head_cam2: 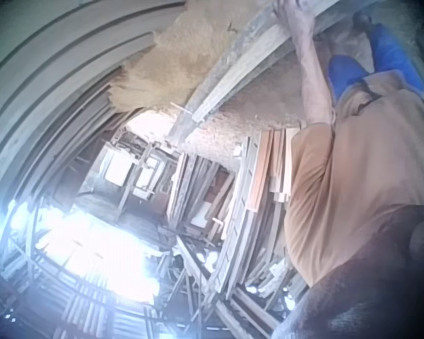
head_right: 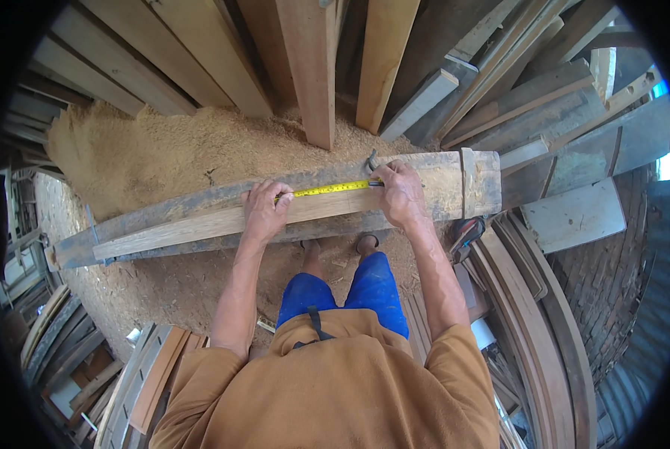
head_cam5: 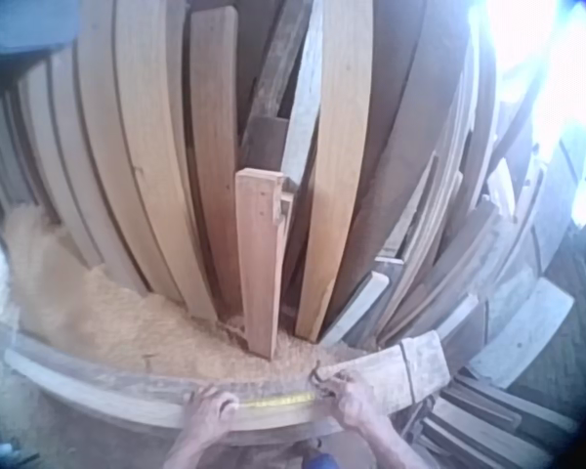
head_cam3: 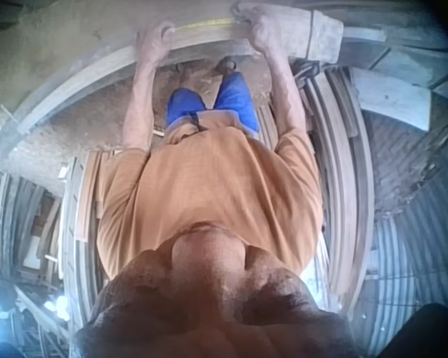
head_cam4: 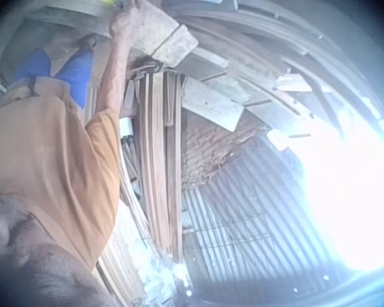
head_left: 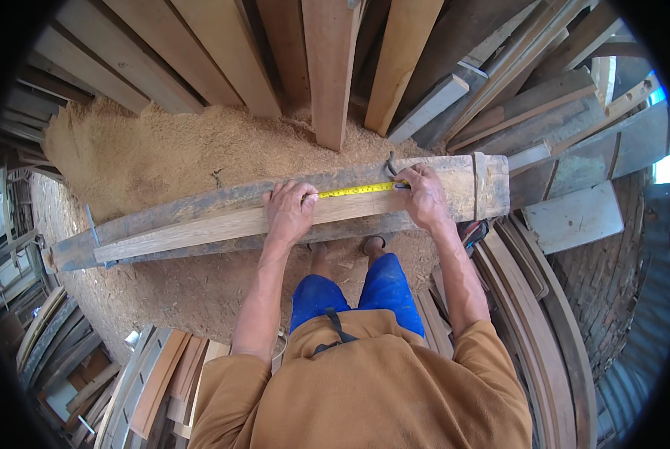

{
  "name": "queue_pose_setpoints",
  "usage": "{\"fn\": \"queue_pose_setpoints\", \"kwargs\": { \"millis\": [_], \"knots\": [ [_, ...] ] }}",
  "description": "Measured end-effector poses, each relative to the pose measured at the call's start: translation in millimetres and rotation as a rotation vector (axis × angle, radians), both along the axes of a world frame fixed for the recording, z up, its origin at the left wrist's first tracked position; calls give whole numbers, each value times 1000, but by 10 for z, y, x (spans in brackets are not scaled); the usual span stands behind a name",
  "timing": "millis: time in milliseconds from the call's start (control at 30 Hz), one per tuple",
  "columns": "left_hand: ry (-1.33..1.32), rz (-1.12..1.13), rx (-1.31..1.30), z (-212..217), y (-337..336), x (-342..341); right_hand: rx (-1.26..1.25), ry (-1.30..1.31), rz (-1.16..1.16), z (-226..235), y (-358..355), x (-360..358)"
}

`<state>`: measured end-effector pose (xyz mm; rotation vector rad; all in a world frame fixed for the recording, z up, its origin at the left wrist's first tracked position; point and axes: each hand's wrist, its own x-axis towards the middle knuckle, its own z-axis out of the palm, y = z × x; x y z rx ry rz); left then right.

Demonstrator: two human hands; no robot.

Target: The person measures a wooden board with a tape measure, aligns a square ruler, and marks lines on the wood using a pencil.

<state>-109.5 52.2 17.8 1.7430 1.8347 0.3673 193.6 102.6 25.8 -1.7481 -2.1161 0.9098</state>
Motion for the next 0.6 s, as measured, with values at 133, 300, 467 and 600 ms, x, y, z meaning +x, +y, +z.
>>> {"fn": "queue_pose_setpoints", "kwargs": {
  "millis": [133, 300, 467, 600],
  "knots": [
    [3, -6, -5, 11, 1, 2, 32, -21, 7, -19, -24, 3],
    [1, -6, -31, 37, 6, 7, 20, -27, -5, 2, -40, -2],
    [14, -11, -39, 32, 11, 7, 10, 17, -32, 75, -28, -16],
    [29, -12, -29, 32, 17, 10, 28, 87, -131, 151, -30, -65]
  ]
}}
